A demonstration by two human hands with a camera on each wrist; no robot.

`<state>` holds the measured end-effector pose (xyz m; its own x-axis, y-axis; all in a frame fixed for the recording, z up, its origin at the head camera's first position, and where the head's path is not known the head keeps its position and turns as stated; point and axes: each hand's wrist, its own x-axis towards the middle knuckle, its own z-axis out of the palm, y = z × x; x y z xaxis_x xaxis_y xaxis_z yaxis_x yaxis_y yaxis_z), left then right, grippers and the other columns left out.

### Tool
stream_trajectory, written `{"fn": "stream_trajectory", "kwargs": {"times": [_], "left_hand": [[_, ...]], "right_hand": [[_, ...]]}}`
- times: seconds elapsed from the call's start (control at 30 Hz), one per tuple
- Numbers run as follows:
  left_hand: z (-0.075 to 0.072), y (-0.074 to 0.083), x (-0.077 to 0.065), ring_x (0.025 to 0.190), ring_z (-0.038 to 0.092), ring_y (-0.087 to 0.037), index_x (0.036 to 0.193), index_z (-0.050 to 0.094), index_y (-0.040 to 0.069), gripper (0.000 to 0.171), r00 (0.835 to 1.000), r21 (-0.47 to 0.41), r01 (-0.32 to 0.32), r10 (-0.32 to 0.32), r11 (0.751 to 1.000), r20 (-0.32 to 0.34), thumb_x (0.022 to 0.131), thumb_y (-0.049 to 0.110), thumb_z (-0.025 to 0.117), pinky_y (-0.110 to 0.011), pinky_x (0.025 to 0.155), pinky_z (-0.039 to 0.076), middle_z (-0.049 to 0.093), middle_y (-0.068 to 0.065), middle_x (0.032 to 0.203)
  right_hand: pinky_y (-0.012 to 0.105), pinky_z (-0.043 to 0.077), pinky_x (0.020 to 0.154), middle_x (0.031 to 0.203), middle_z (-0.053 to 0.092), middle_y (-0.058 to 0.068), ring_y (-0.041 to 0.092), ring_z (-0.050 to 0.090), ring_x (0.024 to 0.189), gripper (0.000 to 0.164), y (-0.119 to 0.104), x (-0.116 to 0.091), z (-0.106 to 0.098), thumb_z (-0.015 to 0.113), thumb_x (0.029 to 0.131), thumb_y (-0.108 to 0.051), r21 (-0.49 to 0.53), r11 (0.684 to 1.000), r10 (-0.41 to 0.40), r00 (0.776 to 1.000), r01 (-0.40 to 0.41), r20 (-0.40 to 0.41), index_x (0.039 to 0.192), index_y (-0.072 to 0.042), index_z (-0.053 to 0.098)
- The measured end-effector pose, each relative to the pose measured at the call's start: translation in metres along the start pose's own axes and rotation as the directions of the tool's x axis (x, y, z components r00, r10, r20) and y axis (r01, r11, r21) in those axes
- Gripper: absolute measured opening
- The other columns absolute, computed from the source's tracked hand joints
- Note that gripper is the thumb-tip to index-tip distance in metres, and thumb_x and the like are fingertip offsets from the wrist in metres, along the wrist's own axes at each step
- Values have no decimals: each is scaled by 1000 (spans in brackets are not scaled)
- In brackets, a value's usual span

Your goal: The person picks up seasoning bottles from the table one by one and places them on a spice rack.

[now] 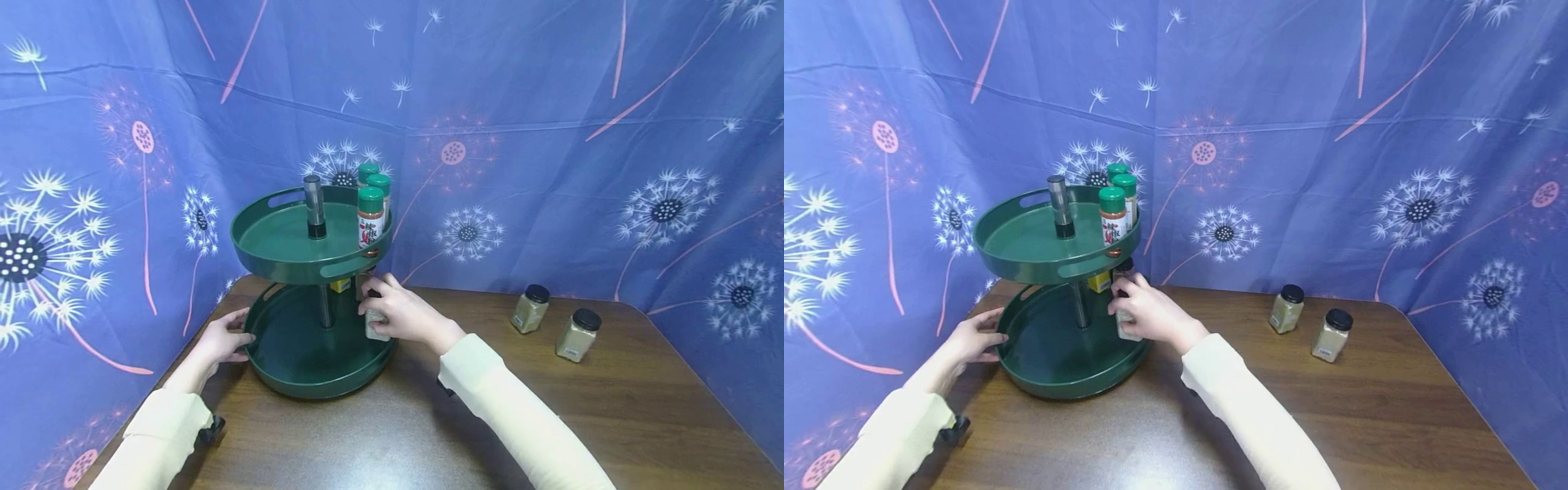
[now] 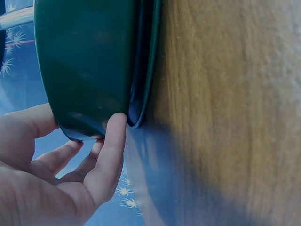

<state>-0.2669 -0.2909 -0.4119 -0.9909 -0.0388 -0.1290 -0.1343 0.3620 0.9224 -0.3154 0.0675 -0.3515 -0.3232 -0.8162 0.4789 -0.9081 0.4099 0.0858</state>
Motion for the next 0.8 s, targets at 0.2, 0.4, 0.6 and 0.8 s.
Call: {"fn": "stream_trajectory", "kwargs": {"times": [0.2, 0.4, 0.6, 0.8], "left_hand": [[1, 0, -1, 73, 61, -19, 140, 22, 2, 68, 1000, -10, 3, -3, 1000, -3, 81, 1, 56, -36, 60, 57, 32, -31, 126], [0, 0, -1, 73, 61, -17, 140, 21, 2, 67, 1000, -4, 1, -1, 1000, -1, 82, 1, 55, -37, 61, 57, 32, -31, 126], [0, 1, -2, 74, 61, -18, 140, 22, 2, 67, 1000, 2, 3, -3, 1000, -5, 82, 1, 55, -37, 60, 57, 32, -30, 126], [0, 1, -2, 75, 61, -19, 140, 22, 2, 67, 1000, 4, 8, -8, 1000, -4, 82, 1, 56, -37, 60, 57, 32, -31, 126]], "right_hand": [[26, 45, 75, 109, 49, 3, 20, 39, 96, 22, 0, -4, 11, 66, 71, -15, 3, 1000, 11, 1000, -11, 8, 92, -20, 66], [28, 44, 77, 109, 49, 4, 22, 39, 95, 22, -1, -6, 19, 68, 69, -15, 3, 1000, 6, 1000, -6, 16, 91, -18, 66], [29, 42, 79, 108, 50, 7, 23, 40, 93, 22, -2, -5, 22, 69, 69, -16, 5, 1000, 0, 1000, 0, 19, 91, -17, 67], [29, 41, 80, 108, 48, 6, 22, 38, 94, 22, -2, -6, 25, 70, 70, -16, 35, 999, 7, 999, -9, 41, 92, -17, 67]]}}
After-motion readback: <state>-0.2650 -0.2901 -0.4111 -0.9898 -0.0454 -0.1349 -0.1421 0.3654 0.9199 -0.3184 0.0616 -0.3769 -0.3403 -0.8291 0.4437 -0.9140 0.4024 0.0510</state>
